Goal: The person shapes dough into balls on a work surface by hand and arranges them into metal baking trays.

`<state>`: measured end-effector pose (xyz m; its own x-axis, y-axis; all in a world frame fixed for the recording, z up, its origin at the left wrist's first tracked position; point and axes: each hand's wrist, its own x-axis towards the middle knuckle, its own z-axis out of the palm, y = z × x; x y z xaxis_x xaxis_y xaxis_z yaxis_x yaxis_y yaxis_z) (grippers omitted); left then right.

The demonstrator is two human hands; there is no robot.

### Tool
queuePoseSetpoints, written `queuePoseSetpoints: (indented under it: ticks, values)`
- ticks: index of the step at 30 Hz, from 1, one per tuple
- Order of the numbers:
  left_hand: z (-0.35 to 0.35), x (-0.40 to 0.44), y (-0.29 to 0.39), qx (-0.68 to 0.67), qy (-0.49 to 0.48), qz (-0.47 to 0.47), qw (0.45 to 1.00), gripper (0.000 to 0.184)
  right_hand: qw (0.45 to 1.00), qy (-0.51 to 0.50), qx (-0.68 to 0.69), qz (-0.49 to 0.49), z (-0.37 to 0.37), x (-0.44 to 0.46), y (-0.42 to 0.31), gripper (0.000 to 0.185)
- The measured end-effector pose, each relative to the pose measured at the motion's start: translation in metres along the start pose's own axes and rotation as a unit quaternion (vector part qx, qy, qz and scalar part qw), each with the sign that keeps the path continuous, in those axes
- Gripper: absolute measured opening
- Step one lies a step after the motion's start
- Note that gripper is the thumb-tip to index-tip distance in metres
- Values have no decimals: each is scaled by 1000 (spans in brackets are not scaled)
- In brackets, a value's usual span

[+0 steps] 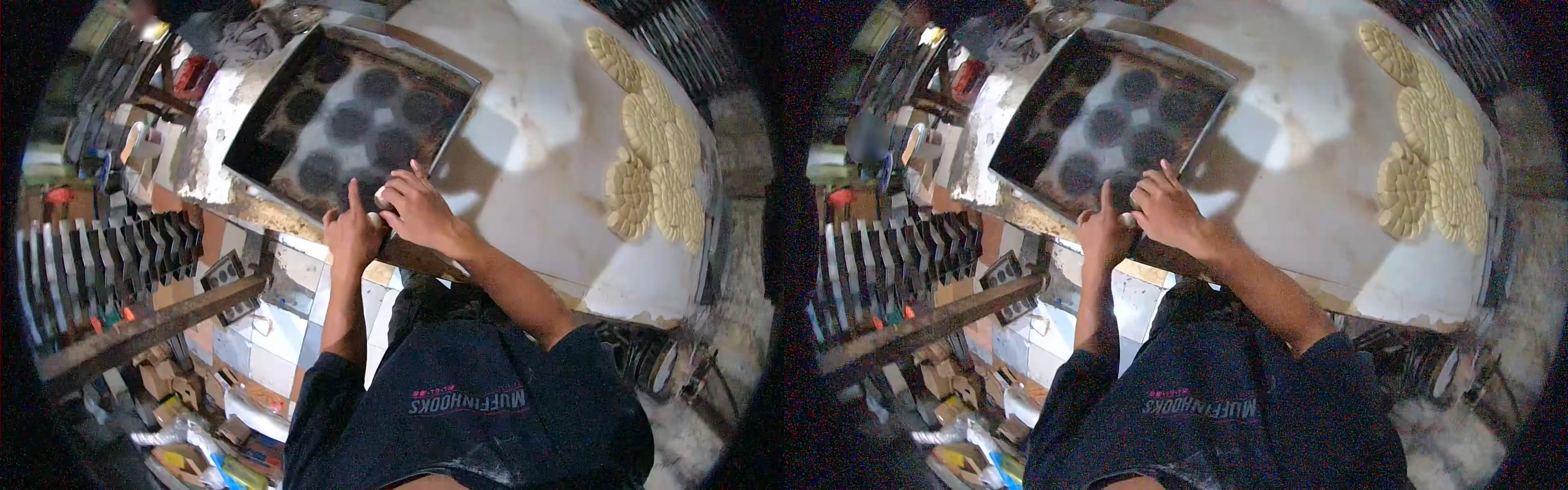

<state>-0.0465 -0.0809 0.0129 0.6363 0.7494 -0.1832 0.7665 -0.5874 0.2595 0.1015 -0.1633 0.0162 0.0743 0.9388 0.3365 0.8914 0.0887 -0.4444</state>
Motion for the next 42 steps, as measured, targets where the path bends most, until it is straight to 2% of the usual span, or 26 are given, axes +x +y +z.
queuePoseSetpoints:
  ticks: [2,3,6,8,9,10,11,12,15,16,18,19,20,22,23,24,26,27,28,30,32,34,36,38,39,42]
  values:
    - [-3,-3,-5,-58,17,53,997,105,996,63,53,29,-21,-34,7,25]
    - [-10,-4,-1,-60,-47,9,997,110,985,127,103,45,-37,-57,17,24]
    - [-5,1,10,-104,180,106,972,86,964,151,31,217,-89,-158,60,18]
    - [-14,4,66,-66,230,60,969,70,920,211,-20,331,-117,-238,89,21]
    - [-8,9,104,-136,207,120,961,65,852,262,80,446,-127,-283,104,19]
    - [-2,13,142,-201,182,175,947,60,839,282,66,461,-143,-321,119,19]
    - [6,15,189,-282,73,215,932,50,691,412,204,558,-163,-352,135,20]
    - [36,18,234,-365,9,271,891,42,500,516,339,607,-175,-378,151,21]
    - [107,28,346,-271,-208,397,852,38,415,589,426,547,-185,-412,181,27]
    - [150,22,378,-368,-259,338,826,39,403,574,482,525,-179,-415,191,24]
    - [207,18,438,-269,-113,460,838,36,347,590,530,500,-176,-382,201,22]
    - [210,12,461,-256,-119,477,832,36,324,622,512,496,-164,-374,216,26]
    - [211,4,482,-354,-176,399,827,34,348,667,485,446,-159,-364,222,28]
    - [208,-9,507,-521,-278,207,780,31,185,659,549,480,-157,-363,249,31]
    - [209,-10,509,-590,-317,98,736,30,274,681,498,462,-173,-355,243,35]
    - [212,-4,507,-581,-316,102,743,30,265,684,505,456,-178,-358,236,35]
    - [206,12,498,-657,-477,-36,583,37,252,637,600,413,-184,-365,220,36]
    - [194,14,497,-666,-539,-79,510,40,208,658,604,398,-189,-357,211,33]
    - [191,20,495,-666,-537,-78,511,40,209,657,606,396,-189,-356,212,33]
    - [195,28,489,-651,-622,-57,431,42,240,642,624,376,-189,-357,213,31]
    - [201,23,487,-654,-615,-49,437,41,244,645,586,425,-202,-346,209,34]
    - [198,13,475,-589,-537,-30,604,32,250,648,544,470,-206,-335,189,38]
    - [213,27,438,-601,-517,-7,610,32,300,620,531,494,-187,-331,163,42]
    - [210,22,392,-502,-462,122,721,35,338,599,515,511,-150,-327,145,46]
    - [184,-8,376,-596,-431,159,659,50,340,606,504,513,-125,-325,138,49]
    - [171,-29,322,-652,-392,120,638,53,390,592,456,539,-83,-300,97,57]
